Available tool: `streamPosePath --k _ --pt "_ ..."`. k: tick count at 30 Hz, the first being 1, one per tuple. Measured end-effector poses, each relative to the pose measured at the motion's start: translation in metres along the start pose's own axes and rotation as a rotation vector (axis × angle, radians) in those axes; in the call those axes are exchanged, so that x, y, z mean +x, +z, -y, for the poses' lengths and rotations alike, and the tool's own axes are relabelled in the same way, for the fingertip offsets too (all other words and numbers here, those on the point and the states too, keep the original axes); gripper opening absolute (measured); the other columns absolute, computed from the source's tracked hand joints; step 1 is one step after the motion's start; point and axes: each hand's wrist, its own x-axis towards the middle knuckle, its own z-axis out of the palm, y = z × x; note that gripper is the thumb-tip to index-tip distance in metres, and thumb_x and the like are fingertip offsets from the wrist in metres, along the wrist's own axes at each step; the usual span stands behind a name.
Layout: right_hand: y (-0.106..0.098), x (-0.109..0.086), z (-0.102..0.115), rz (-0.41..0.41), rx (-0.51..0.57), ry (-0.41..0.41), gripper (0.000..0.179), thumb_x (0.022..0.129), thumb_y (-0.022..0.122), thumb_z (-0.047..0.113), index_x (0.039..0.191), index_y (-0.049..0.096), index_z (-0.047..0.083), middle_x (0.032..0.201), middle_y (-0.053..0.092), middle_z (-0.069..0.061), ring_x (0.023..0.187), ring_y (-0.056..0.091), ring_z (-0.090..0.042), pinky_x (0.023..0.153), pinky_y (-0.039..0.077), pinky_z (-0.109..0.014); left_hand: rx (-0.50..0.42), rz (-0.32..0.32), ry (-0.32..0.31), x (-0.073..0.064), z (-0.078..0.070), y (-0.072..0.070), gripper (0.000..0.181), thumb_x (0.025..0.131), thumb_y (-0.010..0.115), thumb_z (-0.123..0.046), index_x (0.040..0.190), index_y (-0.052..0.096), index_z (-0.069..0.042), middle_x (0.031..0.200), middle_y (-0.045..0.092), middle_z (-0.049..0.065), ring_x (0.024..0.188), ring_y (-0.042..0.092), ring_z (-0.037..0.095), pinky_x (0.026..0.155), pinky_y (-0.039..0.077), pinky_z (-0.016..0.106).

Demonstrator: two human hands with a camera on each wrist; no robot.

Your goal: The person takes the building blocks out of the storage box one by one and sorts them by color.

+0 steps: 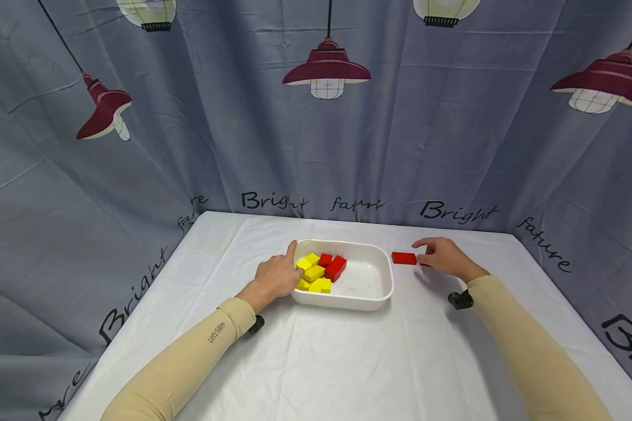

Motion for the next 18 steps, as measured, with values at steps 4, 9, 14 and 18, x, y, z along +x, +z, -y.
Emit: streamPosePath --k 4,9,14,18 --pt "-0.002 0.001 0.015 0.027 0.020 -0.034 0.042 0.095 0.064 0.017 0.134 0.061 0.002 0.088 0.065 -0.018 0.071 0.056 -0.023 0.064 0.048 -0.032 0.004 -0.002 0.002 0.001 0.000 0.000 0.077 0.094 0.047 -0.038 0.161 0.017 -0.015 0.122 0.069 0.015 0.098 0.066 0.027 0.074 0.053 0.045" --pt "-0.005 0.003 0.032 0.037 0.044 -0.077 0.041 0.093 0.066 0.018 0.132 0.063 0.005 0.085 0.063 -0.015 0.068 0.056 -0.023 0.062 0.047 -0.034 0.003 -0.008 0.007 0.000 0.000 0.000 0.077 0.094 0.046 -0.038 0.161 0.018 -0.015 0.121 0.069 0.014 0.095 0.066 0.026 0.071 0.053 0.043" --pt "-0.003 0.004 0.046 0.038 0.050 -0.113 0.038 0.092 0.070 0.021 0.128 0.067 0.009 0.081 0.060 -0.008 0.068 0.054 -0.021 0.062 0.045 -0.033 0.005 -0.007 0.005 -0.001 0.000 -0.001 0.077 0.094 0.047 -0.038 0.161 0.018 -0.015 0.120 0.069 0.015 0.094 0.066 0.026 0.070 0.053 0.043" --pt "-0.003 0.002 0.060 0.054 0.070 -0.128 0.039 0.090 0.072 0.020 0.127 0.067 0.009 0.079 0.058 -0.007 0.067 0.052 -0.021 0.060 0.043 -0.032 -0.002 -0.006 0.009 -0.001 0.001 -0.001 0.078 0.094 0.047 -0.038 0.161 0.017 -0.015 0.121 0.069 0.015 0.096 0.066 0.026 0.071 0.053 0.044"
